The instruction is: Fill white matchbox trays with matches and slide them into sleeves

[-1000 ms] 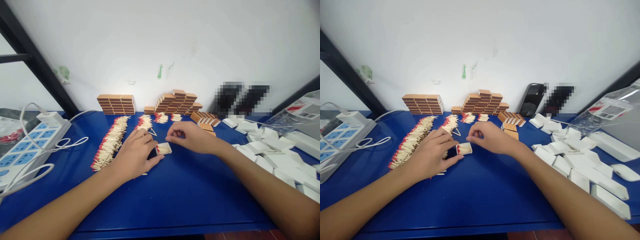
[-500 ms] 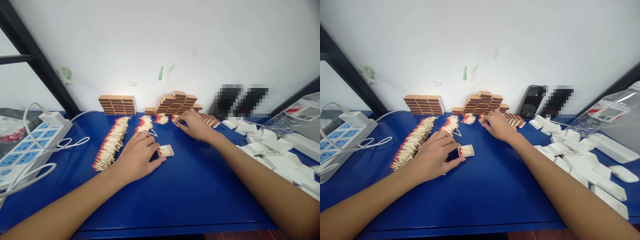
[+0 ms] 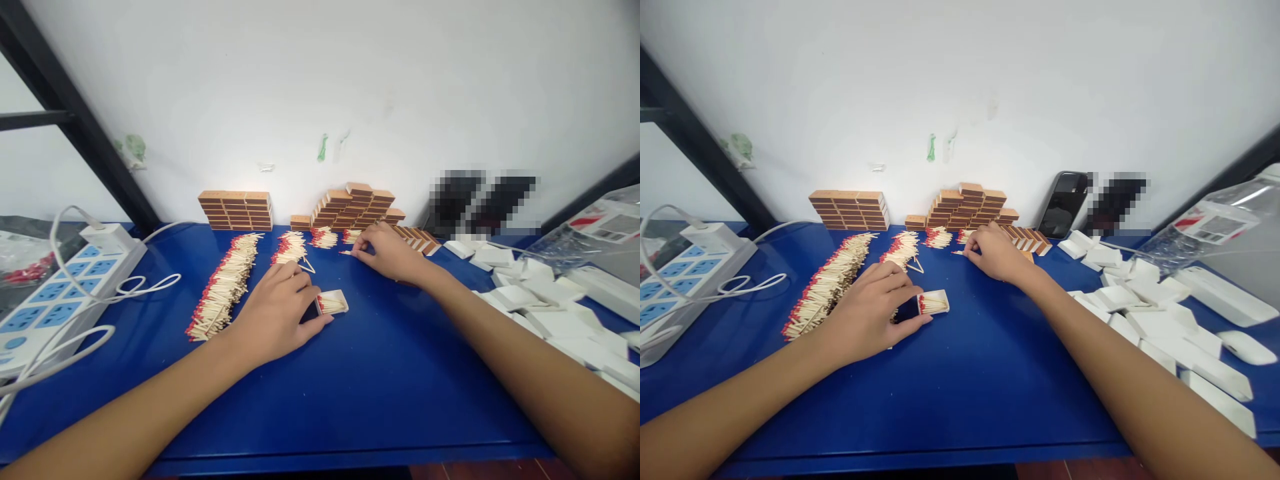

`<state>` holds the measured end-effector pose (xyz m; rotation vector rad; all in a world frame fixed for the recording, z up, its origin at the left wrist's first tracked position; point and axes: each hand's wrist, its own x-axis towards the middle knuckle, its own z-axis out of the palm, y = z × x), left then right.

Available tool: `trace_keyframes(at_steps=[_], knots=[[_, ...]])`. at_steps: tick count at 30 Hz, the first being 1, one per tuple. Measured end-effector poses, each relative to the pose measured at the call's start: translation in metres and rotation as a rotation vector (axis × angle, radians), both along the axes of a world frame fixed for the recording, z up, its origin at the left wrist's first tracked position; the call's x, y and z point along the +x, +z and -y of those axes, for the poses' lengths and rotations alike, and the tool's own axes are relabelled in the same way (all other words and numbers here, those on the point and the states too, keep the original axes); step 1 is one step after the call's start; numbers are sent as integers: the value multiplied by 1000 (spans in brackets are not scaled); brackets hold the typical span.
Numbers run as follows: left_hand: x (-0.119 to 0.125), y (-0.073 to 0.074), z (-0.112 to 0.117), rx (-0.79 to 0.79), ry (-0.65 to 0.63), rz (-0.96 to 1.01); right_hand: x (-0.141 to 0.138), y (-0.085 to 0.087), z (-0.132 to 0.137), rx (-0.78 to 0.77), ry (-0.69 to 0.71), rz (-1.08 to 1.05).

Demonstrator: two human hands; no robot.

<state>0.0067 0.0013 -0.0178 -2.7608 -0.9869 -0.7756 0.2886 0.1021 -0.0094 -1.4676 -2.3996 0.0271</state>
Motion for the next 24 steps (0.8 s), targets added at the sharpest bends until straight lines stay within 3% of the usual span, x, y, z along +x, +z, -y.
trace_keyframes(at_steps=[8,17,24], knots=[[0,0,0,11,4,1,-1,7,13,-53,120,-157],[0,1,1,0,8,-1,-1,14,15,-76,26,-288],[-1,1,0,-4,6,-12,1,16,18,-260,-18,-415]])
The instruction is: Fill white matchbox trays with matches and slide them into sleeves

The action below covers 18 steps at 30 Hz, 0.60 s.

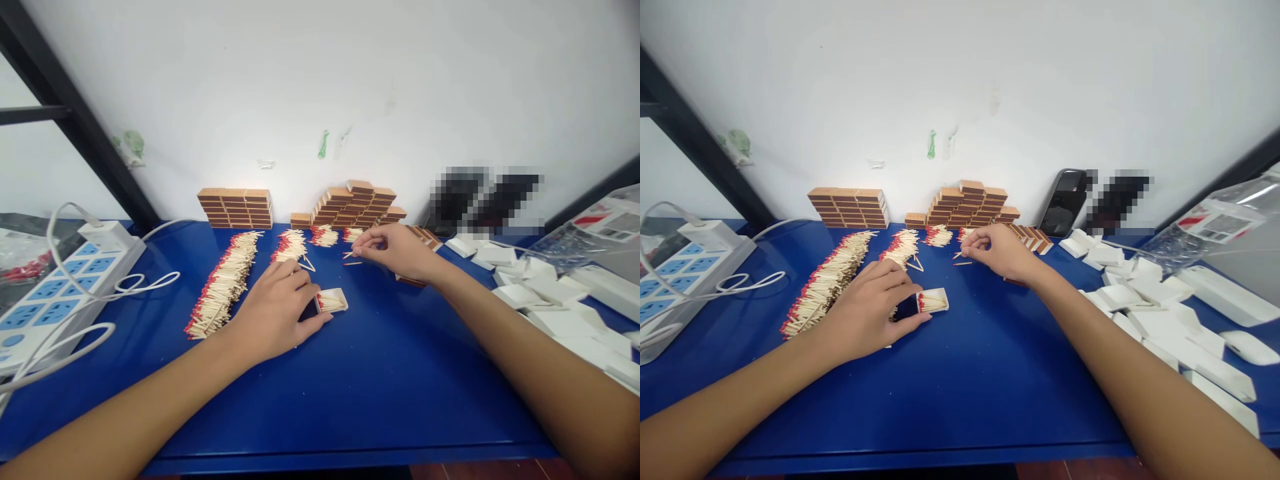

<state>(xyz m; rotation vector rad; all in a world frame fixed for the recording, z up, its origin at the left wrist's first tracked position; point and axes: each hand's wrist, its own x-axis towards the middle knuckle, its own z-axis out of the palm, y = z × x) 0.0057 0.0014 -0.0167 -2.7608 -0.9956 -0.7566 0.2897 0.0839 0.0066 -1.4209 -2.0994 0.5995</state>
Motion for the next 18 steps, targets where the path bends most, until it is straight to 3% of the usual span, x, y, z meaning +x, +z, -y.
trace_keyframes(at_steps=[9,13,18], knots=[[1,0,0,-7,3,0,2,-8,-2,41,144,240],[0,-1,-1,0,2,-7,-1,-11,0,121,147,336],[-1,-1,-1,0,7,-4,-12,-1,18,111,214,280]])
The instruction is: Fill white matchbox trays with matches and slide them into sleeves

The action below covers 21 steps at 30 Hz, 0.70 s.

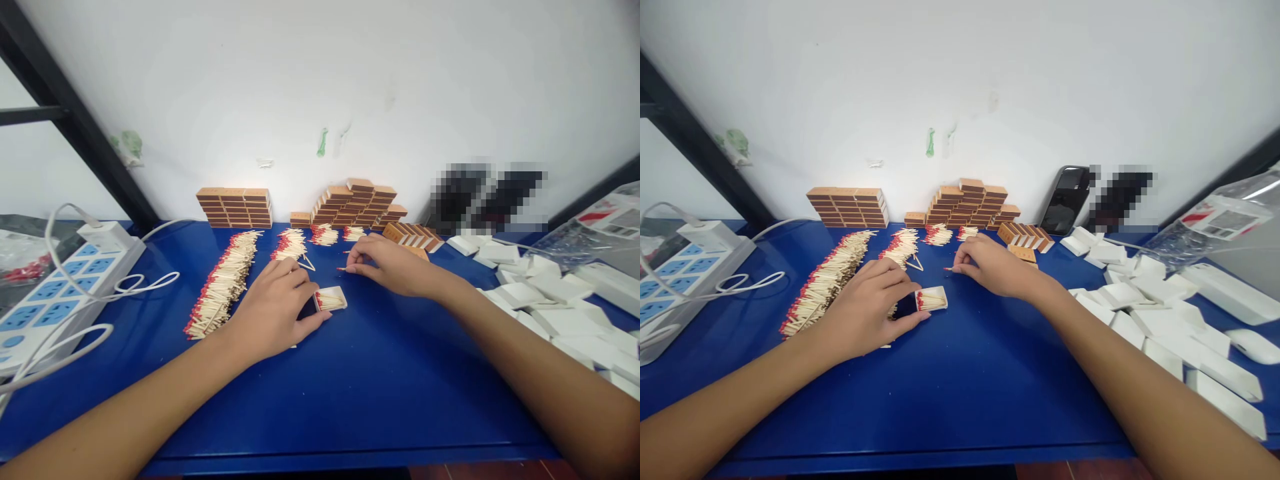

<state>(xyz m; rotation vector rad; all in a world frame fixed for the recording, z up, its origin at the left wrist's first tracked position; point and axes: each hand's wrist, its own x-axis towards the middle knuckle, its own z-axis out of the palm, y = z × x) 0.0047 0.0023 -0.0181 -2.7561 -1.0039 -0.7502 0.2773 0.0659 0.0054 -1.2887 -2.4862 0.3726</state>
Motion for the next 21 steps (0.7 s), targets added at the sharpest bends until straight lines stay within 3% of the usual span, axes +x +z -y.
trace_keyframes(at_steps=[6,10,12,16,21], knots=[[1,1,-1,-13,2,-11,-29,9,40,-58,129,-83],[1,3,-1,-24,2,-11,-36,6,47,-44,191,-64],[1,3,0,-19,2,-12,-30,5,37,28,157,-63],[2,3,2,-10,-5,-5,-3,-3,1,297,-69,7],[3,2,3,-11,-12,2,22,-20,-31,342,-131,177]])
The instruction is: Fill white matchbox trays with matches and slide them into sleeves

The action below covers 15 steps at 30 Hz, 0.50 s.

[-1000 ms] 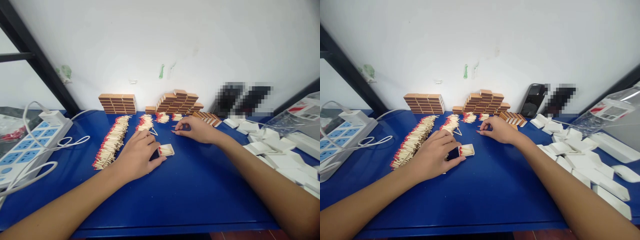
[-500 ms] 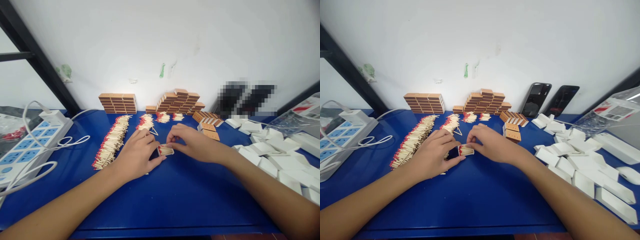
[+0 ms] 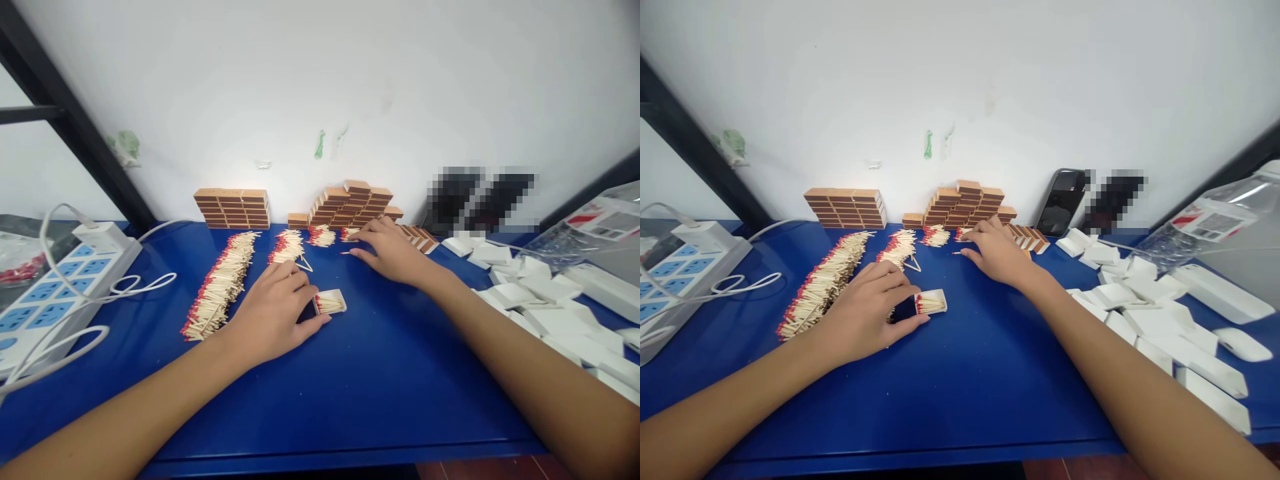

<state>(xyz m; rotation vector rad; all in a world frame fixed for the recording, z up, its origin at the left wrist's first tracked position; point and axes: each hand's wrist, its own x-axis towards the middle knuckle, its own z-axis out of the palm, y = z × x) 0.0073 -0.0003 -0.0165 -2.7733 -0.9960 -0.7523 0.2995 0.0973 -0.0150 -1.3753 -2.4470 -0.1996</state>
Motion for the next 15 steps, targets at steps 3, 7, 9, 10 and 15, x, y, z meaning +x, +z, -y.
trace_keyframes(at_steps=[3,7,9,10,15], knots=[[0,0,-1,-1,1,4,1,-6,-5,-24,29,19],[0,0,-1,-5,-1,0,-2,-4,-4,-46,45,7],[0,0,-1,-8,-3,3,-5,-2,-3,-65,59,-15],[0,0,0,-9,-3,4,-6,-1,-2,-72,66,-26],[0,0,0,-6,1,0,-10,1,2,-98,54,-38]])
